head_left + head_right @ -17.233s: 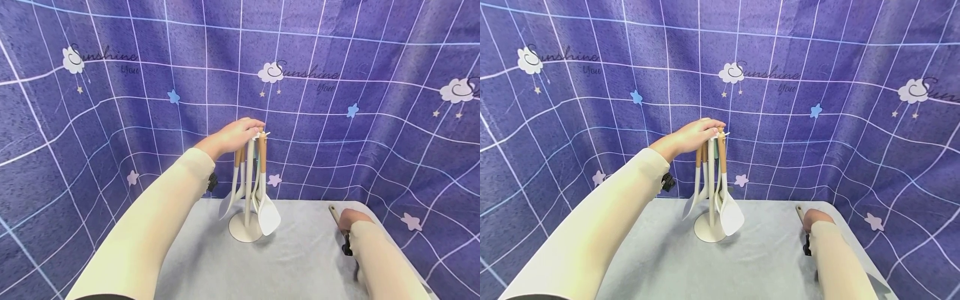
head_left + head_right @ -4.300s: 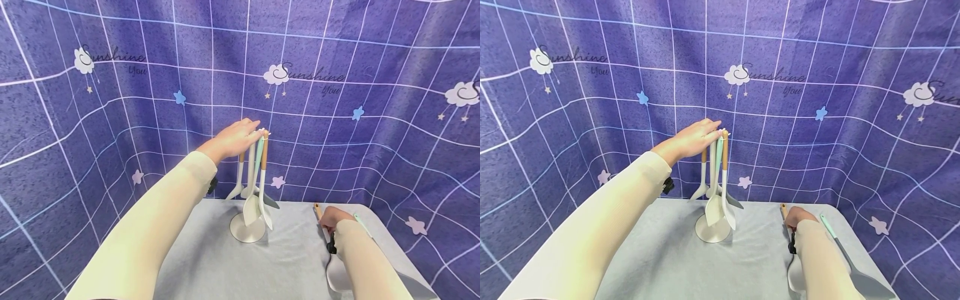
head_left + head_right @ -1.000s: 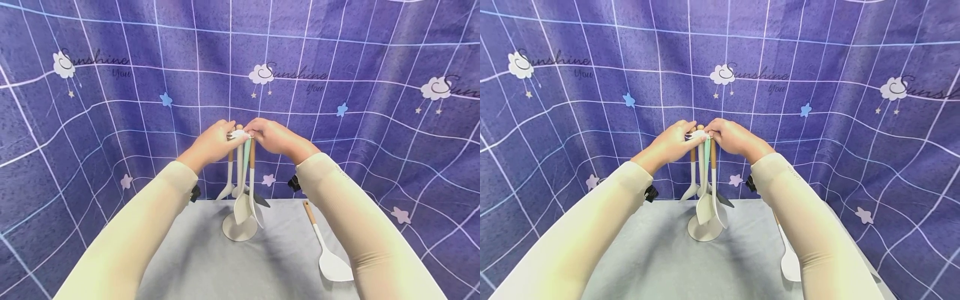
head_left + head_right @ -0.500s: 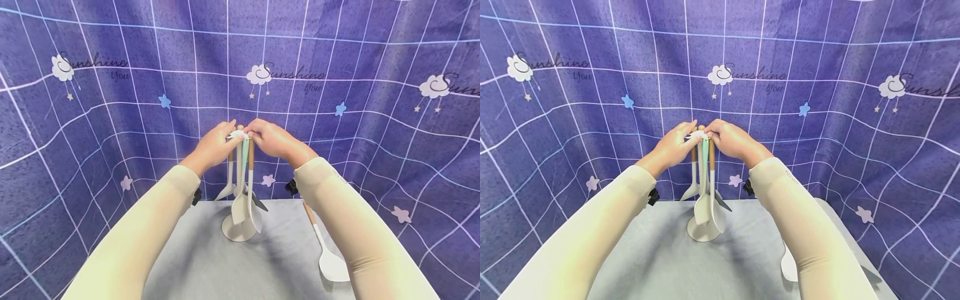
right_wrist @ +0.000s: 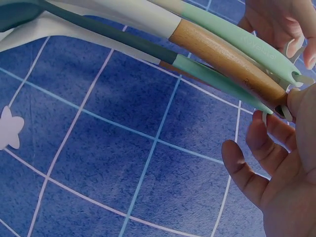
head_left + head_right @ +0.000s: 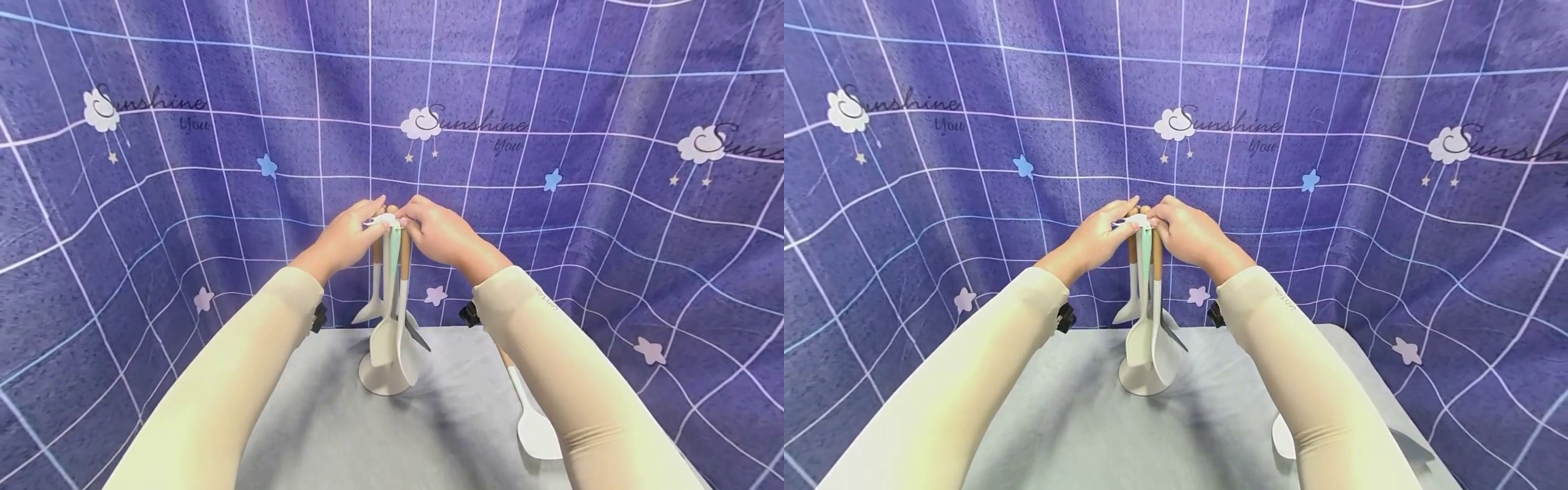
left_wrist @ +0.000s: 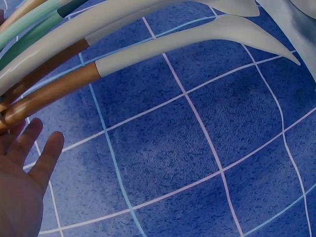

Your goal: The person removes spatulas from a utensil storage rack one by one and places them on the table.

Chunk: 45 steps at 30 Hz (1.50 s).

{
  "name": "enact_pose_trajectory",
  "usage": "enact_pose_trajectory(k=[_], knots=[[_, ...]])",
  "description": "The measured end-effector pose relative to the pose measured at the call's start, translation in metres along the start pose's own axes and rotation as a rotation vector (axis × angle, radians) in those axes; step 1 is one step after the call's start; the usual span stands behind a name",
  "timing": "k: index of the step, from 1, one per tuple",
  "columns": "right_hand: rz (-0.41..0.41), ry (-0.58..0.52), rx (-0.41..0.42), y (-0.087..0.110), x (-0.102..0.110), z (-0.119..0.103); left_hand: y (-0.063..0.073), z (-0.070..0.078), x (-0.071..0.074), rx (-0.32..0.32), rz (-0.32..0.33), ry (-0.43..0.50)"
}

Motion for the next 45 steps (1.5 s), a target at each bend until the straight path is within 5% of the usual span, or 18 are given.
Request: enact_pose_trajectory(k=[11, 22, 31, 45], knots=[[0.034, 0.028, 0.013, 0.000, 0.000, -0.006, -0.002, -0.006, 0.007, -0.019, -0.049, -0.025], [0.031, 0.051, -0.006, 0.002, 0.005, -0.008, -0.008, -0.002, 0.009, -0.110, 0.053, -0.095], [0.032, 0.068, 0.004, 0.003, 0.001, -0.013, -0.003, -0.006, 0.006, -0.148, 0.060, -0.036], [0.039, 0.103, -0.020, 0.005, -0.003, -0.017, 0.001, -0.008, 0.003, -0.094, 0.065, 0.108]])
Point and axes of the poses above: each hand's wrist, its own y-axis away from the middle knuckle, its own x-axis out of the back of the hand, z = x × y, the point moved 2 cm from there along -y, towards the middle knuckle, and after that the axes turned 10 degrees about -z, right-handed, at the moved point
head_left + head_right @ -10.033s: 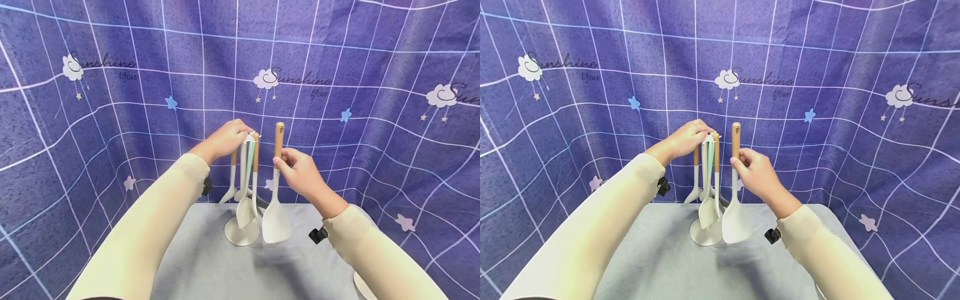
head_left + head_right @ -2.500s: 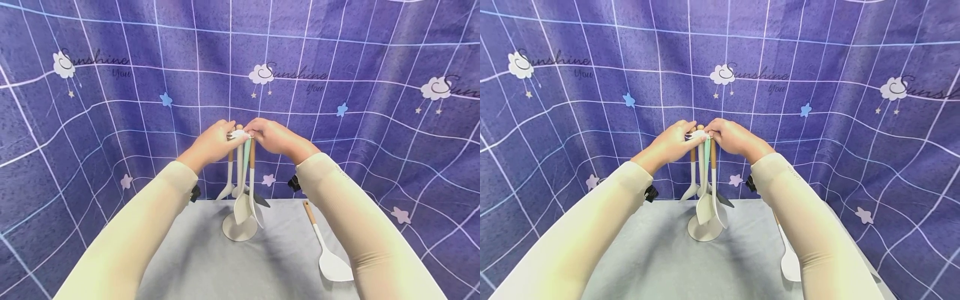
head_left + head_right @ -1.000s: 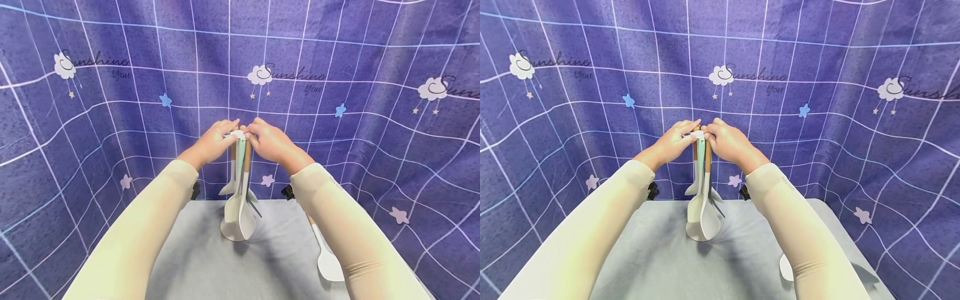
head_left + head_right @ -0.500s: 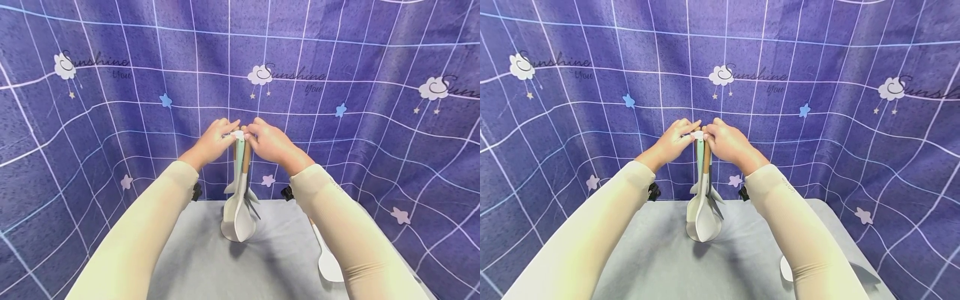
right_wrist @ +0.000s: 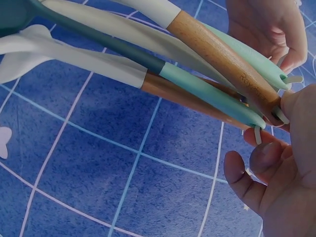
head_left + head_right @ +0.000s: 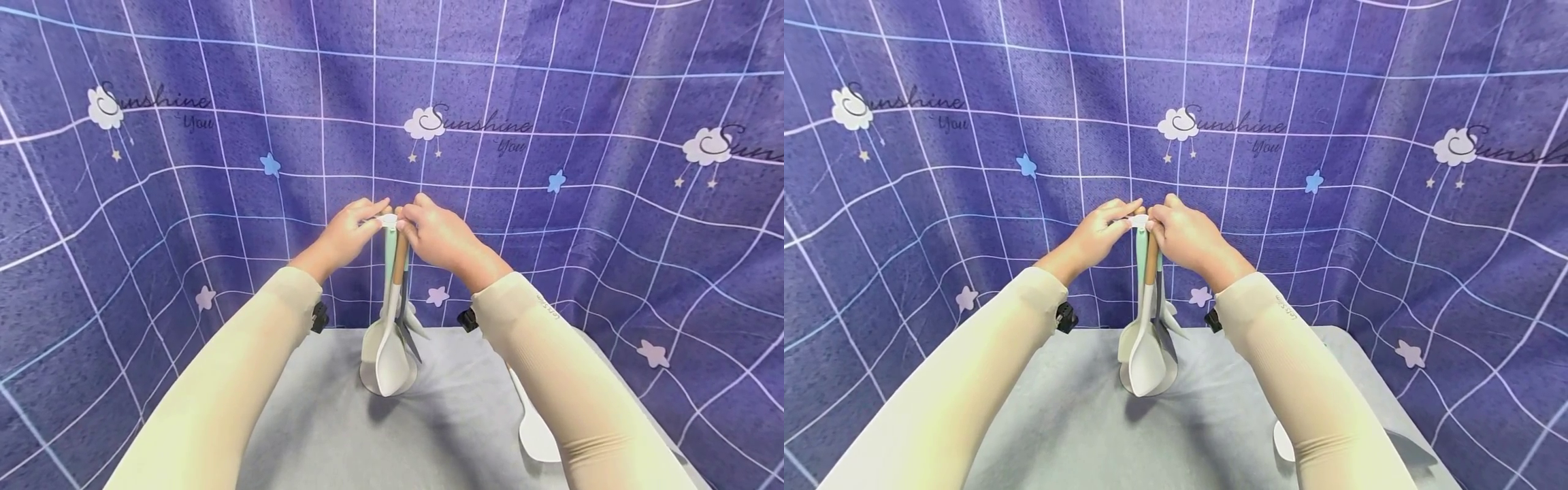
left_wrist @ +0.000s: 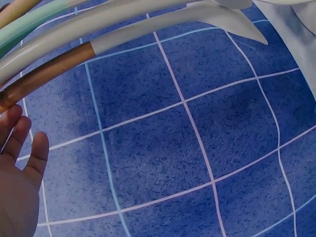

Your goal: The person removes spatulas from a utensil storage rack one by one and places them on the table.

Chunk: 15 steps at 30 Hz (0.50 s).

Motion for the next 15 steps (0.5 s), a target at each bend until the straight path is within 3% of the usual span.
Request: enact_pose_trajectory(k=[15], knots=[[-0.021, 0.013, -0.009, 0.0005, 0.0017, -0.0027, -0.0025, 0.0021, 0.0035, 0.014, -0.074, 0.041]])
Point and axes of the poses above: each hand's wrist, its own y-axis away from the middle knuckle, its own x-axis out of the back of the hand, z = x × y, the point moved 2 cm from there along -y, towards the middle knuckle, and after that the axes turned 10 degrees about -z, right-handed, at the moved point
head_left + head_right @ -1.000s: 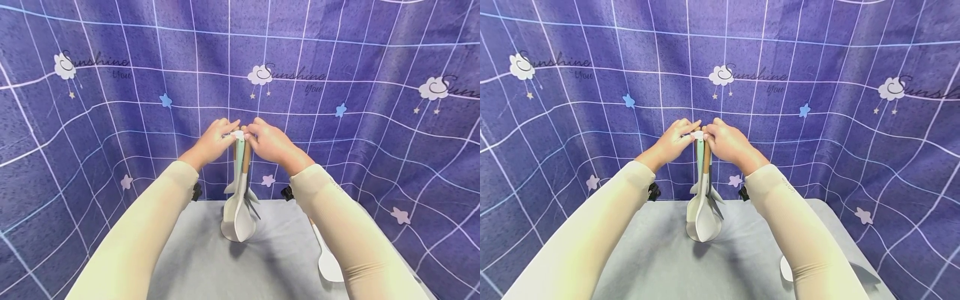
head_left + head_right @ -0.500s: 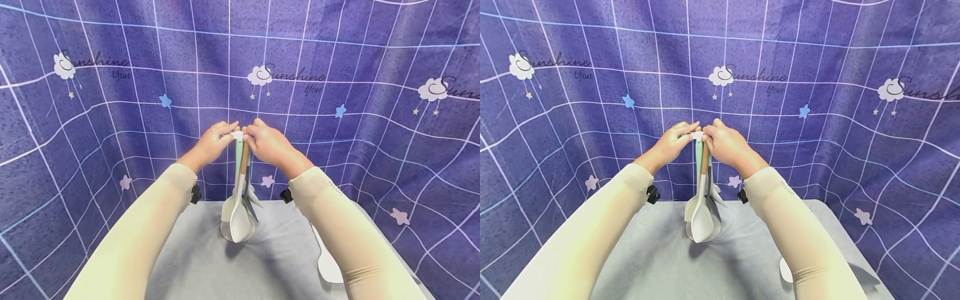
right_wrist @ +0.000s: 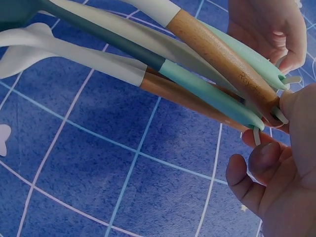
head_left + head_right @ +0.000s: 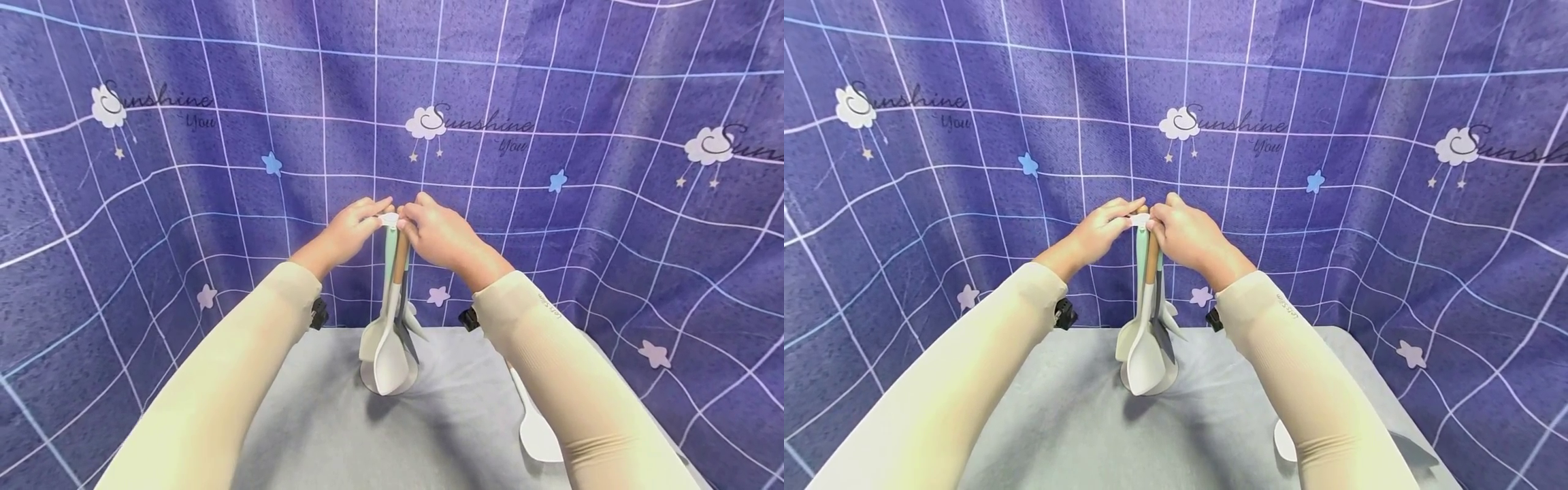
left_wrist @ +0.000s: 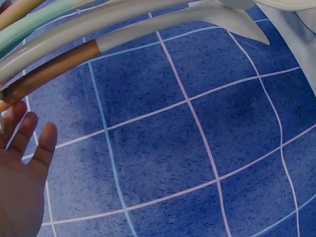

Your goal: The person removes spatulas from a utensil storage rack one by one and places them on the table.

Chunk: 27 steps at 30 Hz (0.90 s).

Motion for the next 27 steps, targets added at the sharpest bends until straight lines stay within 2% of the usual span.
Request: enact_pose_trajectory(k=[4, 7, 10, 15, 17, 20, 23, 25, 27], knots=[[0.009, 0.010, 0.000, 0.000, 0.002, -0.001, -0.003, 0.007, 0.006, 0.040, -0.044, 0.019], [-0.002, 0.011, -0.003, 0.000, 0.005, -0.002, -0.008, 0.014, 0.009, 0.077, -0.059, -0.009], [-0.015, 0.000, -0.009, 0.002, 0.008, -0.002, -0.016, 0.019, 0.010, 0.082, -0.069, -0.049], [-0.014, -0.026, -0.031, 0.006, 0.008, -0.002, -0.019, 0.019, 0.007, 0.091, -0.153, -0.046], [0.036, -0.042, -0.040, 0.008, 0.006, -0.001, -0.017, 0.018, 0.006, 0.105, -0.178, -0.044], [0.182, -0.089, -0.054, 0.017, 0.001, 0.000, -0.016, 0.017, 0.004, 0.100, -0.181, -0.047], [0.318, -0.206, -0.058, 0.029, -0.004, -0.003, -0.016, 0.018, 0.003, 0.095, -0.178, -0.040], [0.352, -0.294, -0.050, 0.035, -0.009, -0.008, -0.016, 0.019, 0.003, 0.097, -0.176, -0.035], [0.343, -0.350, -0.047, 0.039, -0.016, -0.016, -0.015, 0.020, 0.005, 0.108, -0.175, -0.028]])
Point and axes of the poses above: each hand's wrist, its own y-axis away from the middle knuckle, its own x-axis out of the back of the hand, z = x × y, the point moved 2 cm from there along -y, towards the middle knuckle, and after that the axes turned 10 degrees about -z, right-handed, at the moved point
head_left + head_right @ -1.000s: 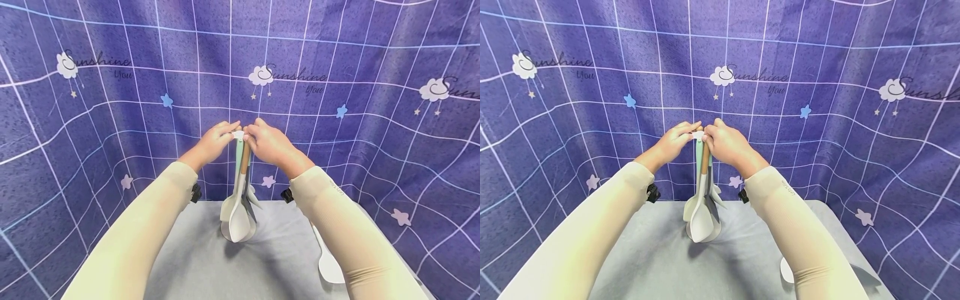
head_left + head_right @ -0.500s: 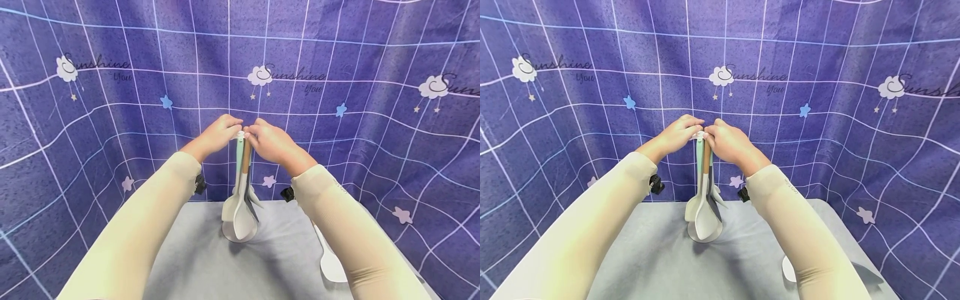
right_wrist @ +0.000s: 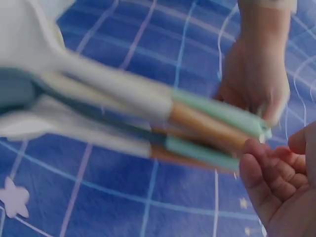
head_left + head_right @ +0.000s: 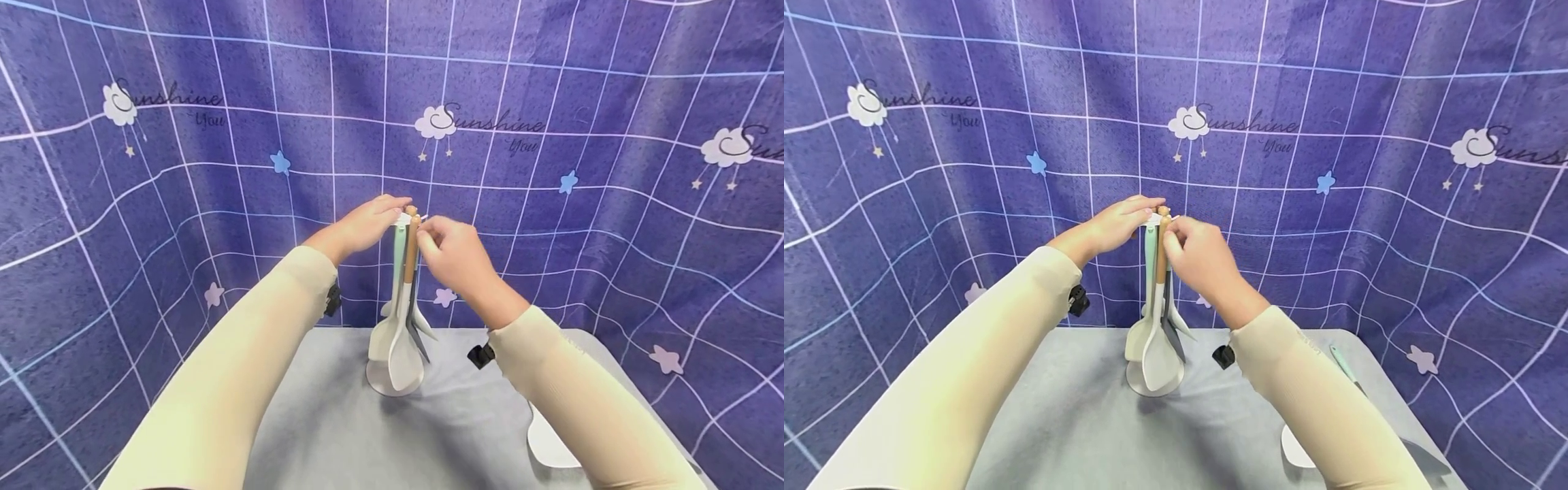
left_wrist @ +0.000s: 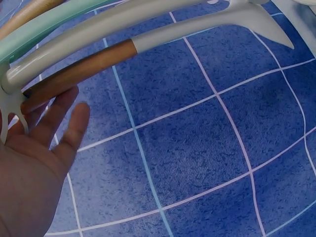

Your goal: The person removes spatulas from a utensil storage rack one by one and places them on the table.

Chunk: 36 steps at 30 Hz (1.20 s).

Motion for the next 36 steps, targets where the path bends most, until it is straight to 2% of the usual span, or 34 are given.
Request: enact_pose_trajectory(k=[6, 9, 12, 18, 26, 31, 36], knots=[[-0.102, -0.021, -0.104, 0.017, -0.028, -0.011, 0.001, -0.002, 0.000, 0.030, -0.015, 0.005], [-0.128, -0.045, -0.170, 0.022, -0.037, -0.014, 0.001, -0.002, 0.000, 0.032, -0.010, -0.006], [-0.151, -0.067, -0.199, 0.026, -0.043, -0.018, 0.002, -0.002, 0.000, 0.032, -0.007, -0.005], [-0.181, -0.031, -0.175, 0.031, -0.051, -0.020, 0.002, -0.003, -0.001, 0.029, -0.002, 0.015], [-0.182, 0.069, -0.171, 0.042, -0.061, -0.007, -0.005, -0.001, -0.009, -0.004, -0.008, 0.031], [-0.163, 0.057, -0.149, 0.041, -0.067, -0.005, -0.004, 0.000, -0.009, 0.009, 0.000, 0.034], [-0.133, 0.027, -0.183, 0.036, -0.074, -0.008, 0.001, 0.001, -0.003, 0.014, 0.005, 0.054]])
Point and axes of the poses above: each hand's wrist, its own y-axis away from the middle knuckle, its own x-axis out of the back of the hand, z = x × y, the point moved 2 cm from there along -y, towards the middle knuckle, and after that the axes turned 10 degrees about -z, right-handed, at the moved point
